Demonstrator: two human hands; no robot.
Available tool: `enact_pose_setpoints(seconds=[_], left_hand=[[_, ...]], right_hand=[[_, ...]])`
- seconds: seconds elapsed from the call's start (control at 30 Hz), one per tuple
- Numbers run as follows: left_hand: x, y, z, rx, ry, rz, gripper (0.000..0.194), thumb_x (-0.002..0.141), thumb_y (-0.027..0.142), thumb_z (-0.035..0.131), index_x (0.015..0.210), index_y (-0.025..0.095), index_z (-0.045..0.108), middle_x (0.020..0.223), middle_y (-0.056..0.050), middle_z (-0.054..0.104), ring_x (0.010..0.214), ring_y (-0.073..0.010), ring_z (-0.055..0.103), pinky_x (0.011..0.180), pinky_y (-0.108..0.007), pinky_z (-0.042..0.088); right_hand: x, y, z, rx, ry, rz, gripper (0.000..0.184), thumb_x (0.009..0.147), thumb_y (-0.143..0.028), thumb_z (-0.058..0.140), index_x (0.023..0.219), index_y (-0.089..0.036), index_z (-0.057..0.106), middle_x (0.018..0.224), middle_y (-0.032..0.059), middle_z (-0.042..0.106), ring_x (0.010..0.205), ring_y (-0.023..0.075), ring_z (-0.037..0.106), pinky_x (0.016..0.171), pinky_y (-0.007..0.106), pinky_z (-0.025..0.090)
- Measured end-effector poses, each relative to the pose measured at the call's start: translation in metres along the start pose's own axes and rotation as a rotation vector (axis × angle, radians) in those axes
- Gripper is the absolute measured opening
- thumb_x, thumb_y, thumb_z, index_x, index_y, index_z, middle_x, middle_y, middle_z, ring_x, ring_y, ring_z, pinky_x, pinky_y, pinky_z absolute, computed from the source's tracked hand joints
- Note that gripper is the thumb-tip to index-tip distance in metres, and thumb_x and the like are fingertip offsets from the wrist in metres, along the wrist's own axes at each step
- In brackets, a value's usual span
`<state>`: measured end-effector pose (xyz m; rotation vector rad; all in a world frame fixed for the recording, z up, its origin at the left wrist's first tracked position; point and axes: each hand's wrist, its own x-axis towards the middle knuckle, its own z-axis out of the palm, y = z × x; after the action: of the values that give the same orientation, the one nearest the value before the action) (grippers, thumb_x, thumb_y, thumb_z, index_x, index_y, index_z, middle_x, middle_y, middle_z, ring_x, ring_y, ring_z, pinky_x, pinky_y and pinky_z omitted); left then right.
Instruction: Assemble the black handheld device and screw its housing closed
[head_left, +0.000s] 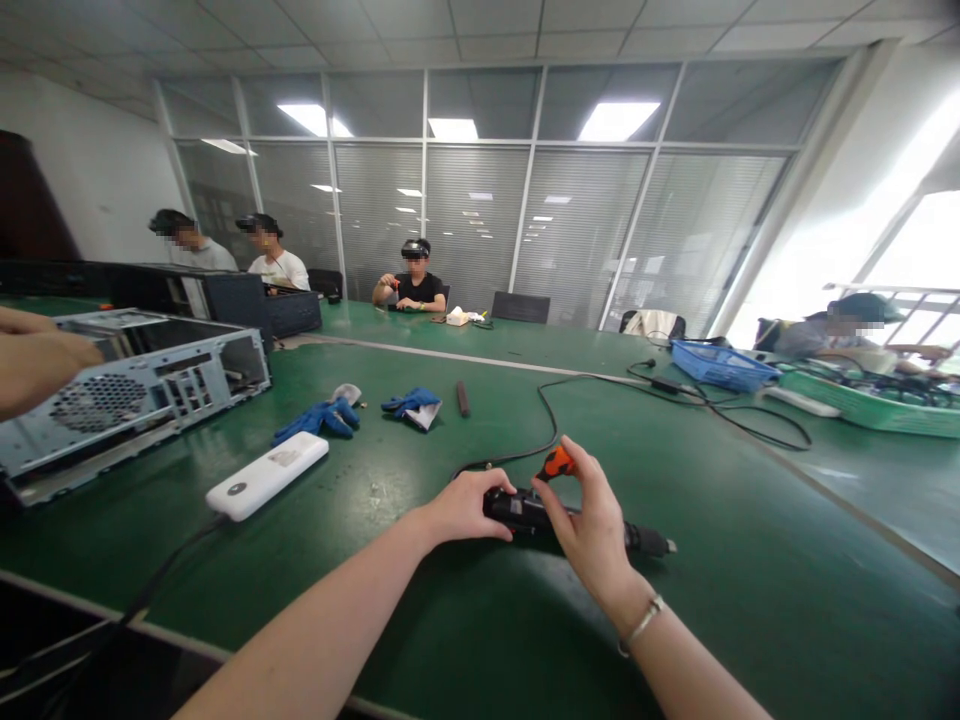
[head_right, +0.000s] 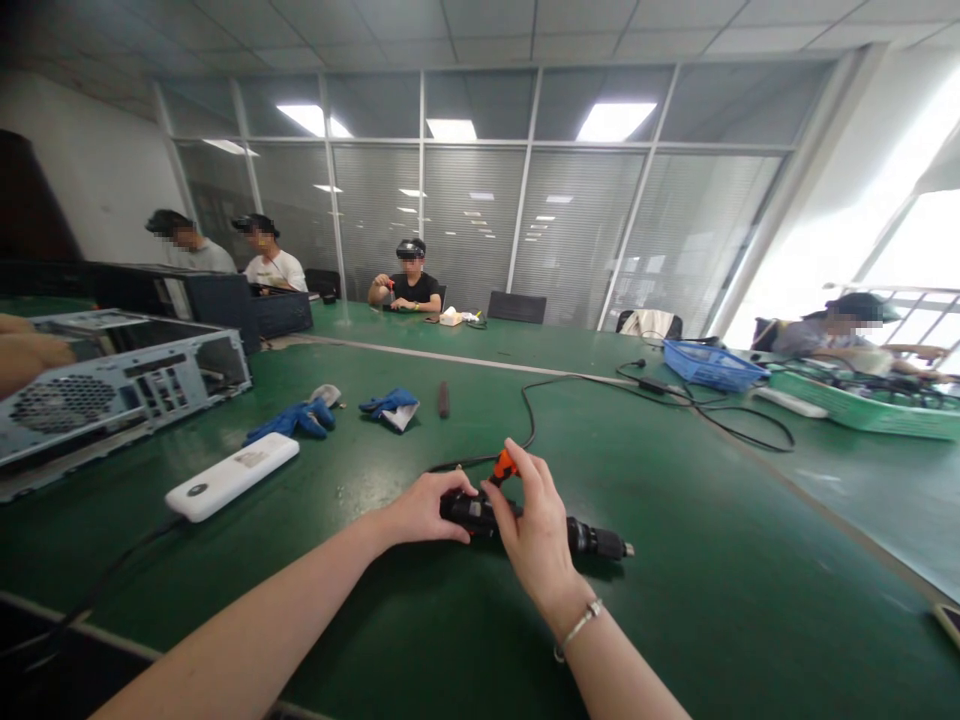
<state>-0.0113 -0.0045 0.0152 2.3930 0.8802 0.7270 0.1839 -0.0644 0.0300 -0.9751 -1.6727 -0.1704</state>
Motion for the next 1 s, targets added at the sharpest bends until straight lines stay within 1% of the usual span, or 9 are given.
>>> enact_pose_setpoints(seconds=[0.07,0.2,0.3,0.43,0.57,0.67,0.77,0.93,1.0], left_hand=[[0.0001,-0.0001,0.0,0.002,0.004,-0.002,0.053,0.056,0.035,0.088,0.1,0.022,0.062,0.093,0.0,0.066,0.086,-0.0216,0.063,0.076,-0.028,0.046],[0.0,-0.0007,0.0005,-0.016,0.012,0.002,0.052,0.056,0.035,0.088,0.1,0.021,0.062,0.092,0.0,0.067,0.085,-0.0212,0.063,0.076,-0.027,0.046],[0.0,-0.0011,0.0009,-0.015,0.012,0.001,0.053,0.056,0.035,0.088,0.1,0.021,0.062,0.092,0.0,0.067,0.085,-0.0209,0.063,0.075,-0.027,0.046],[0.0003,-0.0014,0.001,-0.011,0.004,0.0,0.053,0.056,0.034,0.087,0.1,0.021,0.062,0.091,0.001,0.066,0.085,-0.0208,0.063,0.075,-0.026,0.045],[0.0007,-0.0008,0.0,-0.035,-0.01,-0.009,0.051,0.056,0.034,0.087,0.099,0.021,0.062,0.091,0.001,0.066,0.087,-0.0213,0.063,0.077,-0.027,0.046],[0.0008,-0.0001,-0.0007,-0.041,-0.015,0.004,0.051,0.057,0.033,0.087,0.1,0.021,0.062,0.091,0.001,0.066,0.087,-0.0213,0.063,0.077,-0.027,0.046],[0.0005,0.0001,-0.0008,-0.03,-0.008,0.017,0.051,0.058,0.033,0.087,0.101,0.021,0.062,0.092,0.0,0.066,0.087,-0.0212,0.063,0.079,-0.028,0.045],[0.0003,-0.0004,-0.0006,-0.03,-0.009,0.01,0.051,0.058,0.035,0.086,0.101,0.022,0.062,0.093,0.001,0.067,0.088,-0.0214,0.063,0.079,-0.028,0.045],[0.0003,-0.0003,-0.0005,-0.029,-0.014,0.011,0.052,0.058,0.035,0.087,0.101,0.022,0.062,0.092,0.001,0.067,0.087,-0.0213,0.063,0.079,-0.028,0.045]], right_hand=[[-0.0005,0.0004,-0.0008,-0.009,0.002,-0.012,0.052,0.09,-0.024,0.056,0.14,-0.026,0.04,0.113,0.0097,0.061,0.098,0.0231,0.064,0.084,0.041,0.057],[-0.0018,-0.0009,-0.0013,0.072,-0.087,0.02,0.056,0.093,-0.018,0.048,0.146,-0.024,0.028,0.12,0.0114,0.06,0.105,0.0227,0.062,0.09,0.043,0.054],[-0.0015,-0.0016,-0.0008,0.024,-0.039,0.007,0.058,0.091,-0.022,0.054,0.144,-0.023,0.031,0.122,0.0128,0.058,0.109,0.0249,0.06,0.092,0.045,0.053],[-0.002,0.0008,0.0004,0.006,0.001,0.028,0.051,0.091,-0.024,0.054,0.14,-0.025,0.039,0.114,0.0104,0.061,0.1,0.023,0.064,0.086,0.042,0.056],[-0.0026,-0.001,0.0003,0.119,-0.096,0.062,0.057,0.095,-0.02,0.046,0.147,-0.024,0.025,0.122,0.0115,0.059,0.105,0.0217,0.063,0.09,0.043,0.054],[-0.0003,-0.0031,-0.0017,0.042,-0.049,0.002,0.056,0.092,-0.023,0.052,0.144,-0.025,0.032,0.123,0.0114,0.058,0.107,0.0236,0.061,0.091,0.043,0.054],[0.0014,-0.0023,-0.0033,-0.027,0.013,-0.024,0.051,0.091,-0.025,0.056,0.139,-0.026,0.04,0.112,0.0096,0.062,0.097,0.0226,0.064,0.084,0.04,0.056],[-0.0002,-0.0026,-0.0018,0.052,-0.099,0.001,0.056,0.095,-0.019,0.043,0.148,-0.027,0.024,0.119,0.01,0.06,0.1,0.0204,0.063,0.088,0.041,0.054],[0.0002,-0.0031,-0.0015,0.036,-0.078,-0.014,0.057,0.094,-0.021,0.046,0.147,-0.027,0.026,0.121,0.0107,0.058,0.102,0.0215,0.062,0.088,0.042,0.054]])
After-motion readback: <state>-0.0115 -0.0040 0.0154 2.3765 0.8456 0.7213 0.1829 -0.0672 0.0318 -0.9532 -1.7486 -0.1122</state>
